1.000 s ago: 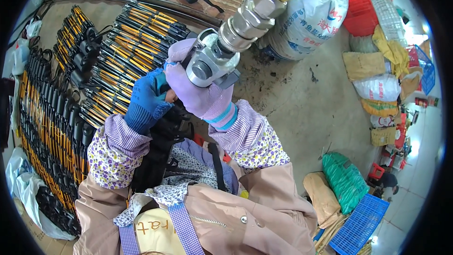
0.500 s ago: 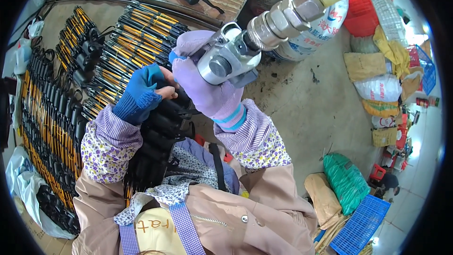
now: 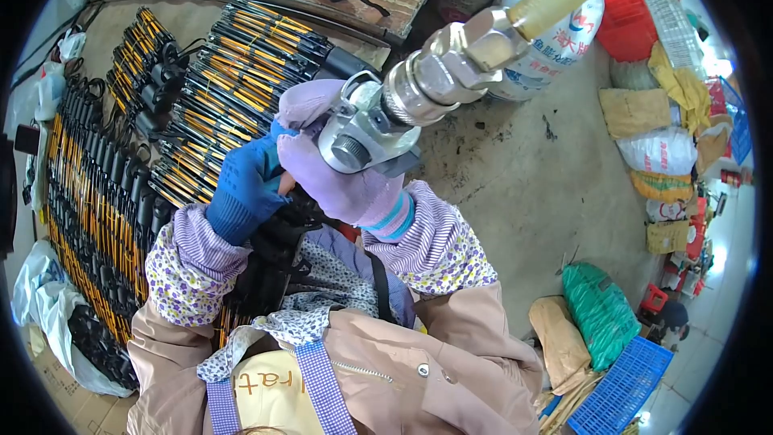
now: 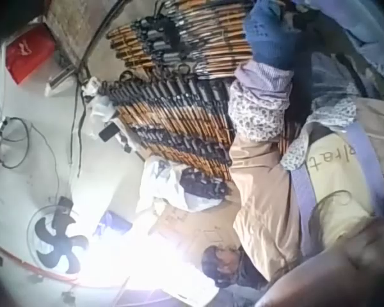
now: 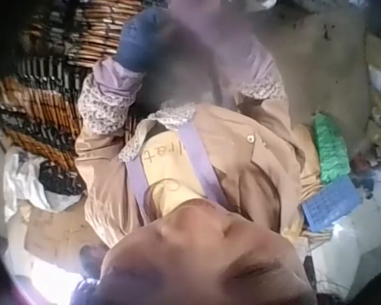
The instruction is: Using a pneumatic tool to process or assemble a large array of tool components arranged on a workbench.
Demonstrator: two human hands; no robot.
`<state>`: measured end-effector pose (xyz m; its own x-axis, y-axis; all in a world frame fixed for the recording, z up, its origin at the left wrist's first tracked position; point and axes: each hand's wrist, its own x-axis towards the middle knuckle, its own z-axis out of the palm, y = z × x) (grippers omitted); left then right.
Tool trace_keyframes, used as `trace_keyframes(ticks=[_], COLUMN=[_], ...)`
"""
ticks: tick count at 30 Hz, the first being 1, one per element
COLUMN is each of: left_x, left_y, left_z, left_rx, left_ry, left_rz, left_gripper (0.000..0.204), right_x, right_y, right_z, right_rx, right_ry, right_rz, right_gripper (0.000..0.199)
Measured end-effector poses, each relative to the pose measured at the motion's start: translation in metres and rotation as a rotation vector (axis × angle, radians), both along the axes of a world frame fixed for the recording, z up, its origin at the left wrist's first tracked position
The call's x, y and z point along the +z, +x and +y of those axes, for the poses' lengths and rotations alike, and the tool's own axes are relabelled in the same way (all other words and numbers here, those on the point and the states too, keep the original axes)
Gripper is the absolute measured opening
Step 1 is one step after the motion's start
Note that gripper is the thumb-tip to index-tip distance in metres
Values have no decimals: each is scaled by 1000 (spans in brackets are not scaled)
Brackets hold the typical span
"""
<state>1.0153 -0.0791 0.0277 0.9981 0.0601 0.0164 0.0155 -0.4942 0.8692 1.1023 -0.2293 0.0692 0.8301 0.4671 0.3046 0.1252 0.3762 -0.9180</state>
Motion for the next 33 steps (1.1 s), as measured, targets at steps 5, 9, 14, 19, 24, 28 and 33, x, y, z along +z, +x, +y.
trace_keyframes(ticks=[5, 9, 14, 19, 24, 28, 33], left_x=[6, 7, -10, -13, -5, -13, -15], left_y=[-3, -7, -13, -12, -16, -12, -10], left_z=[-15, -21, -20, -21, -9, 6, 13], left_rx=[-13, 30, 32, 53, 72, 150, 177], left_ry=[411, 323, 355, 351, 144, -34, -82], left_rz=[-231, -206, -253, -303, -232, 22, 84], left_gripper=[38, 57, 66, 62, 45, 30, 18], right_x=[1, -4, -3, -14, -7, -6, -10], right_y=[-4, -5, -9, -7, -9, -21, -37], right_z=[1, 4, 9, 9, 9, 10, 17], right_rx=[-16, -12, -25, 9, 62, 2, -17], right_ry=[-32, 37, 61, 48, 4, -185, -144], right_rz=[-53, -22, 79, 85, 5, -30, -14], right_gripper=[32, 33, 32, 32, 30, 26, 22])
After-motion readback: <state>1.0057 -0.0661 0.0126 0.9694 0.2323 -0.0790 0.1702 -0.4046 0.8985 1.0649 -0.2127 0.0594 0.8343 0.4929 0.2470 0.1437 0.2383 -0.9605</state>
